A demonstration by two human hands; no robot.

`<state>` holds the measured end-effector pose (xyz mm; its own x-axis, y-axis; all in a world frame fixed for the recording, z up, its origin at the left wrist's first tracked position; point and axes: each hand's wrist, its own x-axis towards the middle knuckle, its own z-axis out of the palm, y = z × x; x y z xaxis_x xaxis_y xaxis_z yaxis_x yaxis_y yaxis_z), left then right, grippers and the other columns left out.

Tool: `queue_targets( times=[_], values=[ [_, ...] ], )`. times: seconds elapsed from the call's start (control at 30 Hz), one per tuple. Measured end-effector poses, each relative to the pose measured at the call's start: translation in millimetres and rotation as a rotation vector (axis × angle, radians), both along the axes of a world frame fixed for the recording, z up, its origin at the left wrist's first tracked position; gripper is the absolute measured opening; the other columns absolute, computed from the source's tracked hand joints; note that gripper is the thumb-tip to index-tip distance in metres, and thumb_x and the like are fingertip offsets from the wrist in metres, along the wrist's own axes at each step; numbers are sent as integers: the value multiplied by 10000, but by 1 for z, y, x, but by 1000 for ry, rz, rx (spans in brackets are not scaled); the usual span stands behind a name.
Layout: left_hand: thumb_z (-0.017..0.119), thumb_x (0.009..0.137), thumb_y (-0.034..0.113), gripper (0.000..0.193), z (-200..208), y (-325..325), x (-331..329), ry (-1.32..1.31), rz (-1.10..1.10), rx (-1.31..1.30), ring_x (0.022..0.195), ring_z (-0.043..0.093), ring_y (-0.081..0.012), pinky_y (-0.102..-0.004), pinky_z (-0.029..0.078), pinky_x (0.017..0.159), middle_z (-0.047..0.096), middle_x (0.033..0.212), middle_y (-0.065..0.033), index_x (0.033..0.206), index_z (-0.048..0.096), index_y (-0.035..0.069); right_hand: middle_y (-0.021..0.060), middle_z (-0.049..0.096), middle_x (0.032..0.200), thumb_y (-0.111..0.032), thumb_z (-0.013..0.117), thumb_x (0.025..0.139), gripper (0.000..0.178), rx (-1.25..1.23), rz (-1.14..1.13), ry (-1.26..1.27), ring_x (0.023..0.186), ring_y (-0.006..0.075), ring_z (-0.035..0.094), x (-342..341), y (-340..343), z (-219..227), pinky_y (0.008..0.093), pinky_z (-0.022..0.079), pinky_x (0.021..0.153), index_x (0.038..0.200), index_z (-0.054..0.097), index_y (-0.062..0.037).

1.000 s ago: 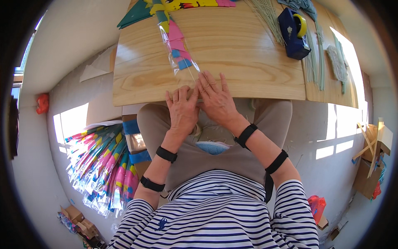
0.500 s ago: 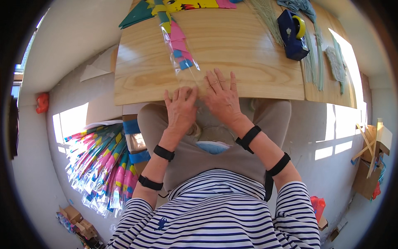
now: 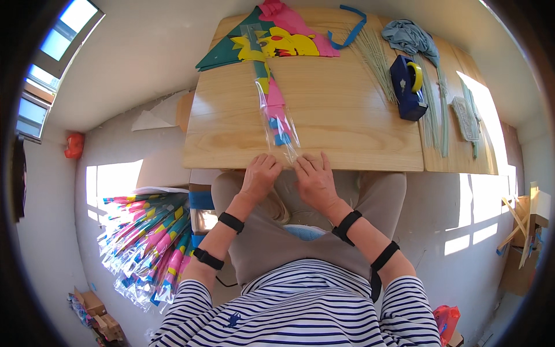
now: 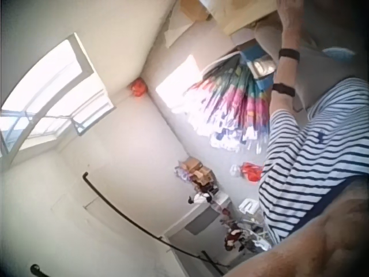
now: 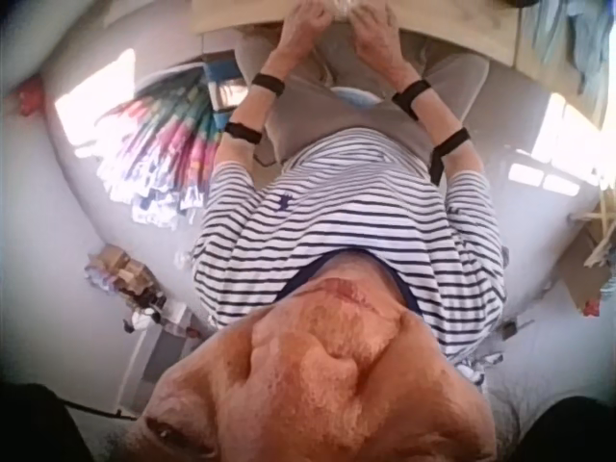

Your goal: The person is assembling colorful kites on a wooden table, involving plastic sheets and fiberglass rods.

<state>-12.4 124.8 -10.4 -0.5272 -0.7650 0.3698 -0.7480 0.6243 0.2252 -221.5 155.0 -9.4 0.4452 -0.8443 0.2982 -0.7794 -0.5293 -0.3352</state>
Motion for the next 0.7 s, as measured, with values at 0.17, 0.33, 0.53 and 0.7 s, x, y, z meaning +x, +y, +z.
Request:
queue_targets(
  times=[0.17, 0.33, 0.53, 0.7],
  values=[
    [669, 754, 15, 187, 23, 17, -17, 179, -19, 49, 903, 593, -318, -440, 504, 807, 577, 903, -101, 934, 632, 47, 74, 626, 1287, -128, 703, 789, 457, -196, -47, 28, 1225, 285, 560, 8, -14, 16, 585, 316, 1153, 1239, 651, -71],
    [769, 711, 26, 581, 69, 31, 10, 395, 86, 108, 1092, 572, -366, -445, 500, 931, 598, 1232, -150, 1270, 613, 42, 69, 706, 1068, -12, 662, 774, 253, -299, -35, -131, 997, 272, 640, -2, -9, 72, 556, 350, 1148, 1015, 733, -30],
    [803, 692, 56, 737, 92, -9, 26, 436, 153, -154, 1336, 478, -361, -449, 402, 1116, 547, 1428, -131, 1389, 565, 60, 112, 689, 1006, 27, 708, 728, 217, -322, 330, -68, 811, 253, 644, 26, 57, 162, 651, 342, 1147, 945, 719, 28],
    [806, 716, 96, 396, 98, 1, 34, 339, -79, -124, 1239, 570, -336, -432, 426, 1091, 676, 1242, -107, 1100, 710, 81, 124, 688, 1031, -127, 746, 810, 259, -288, 417, -17, 827, 268, 653, 27, 71, 208, 695, 341, 1125, 1023, 711, 17]
  ],
)
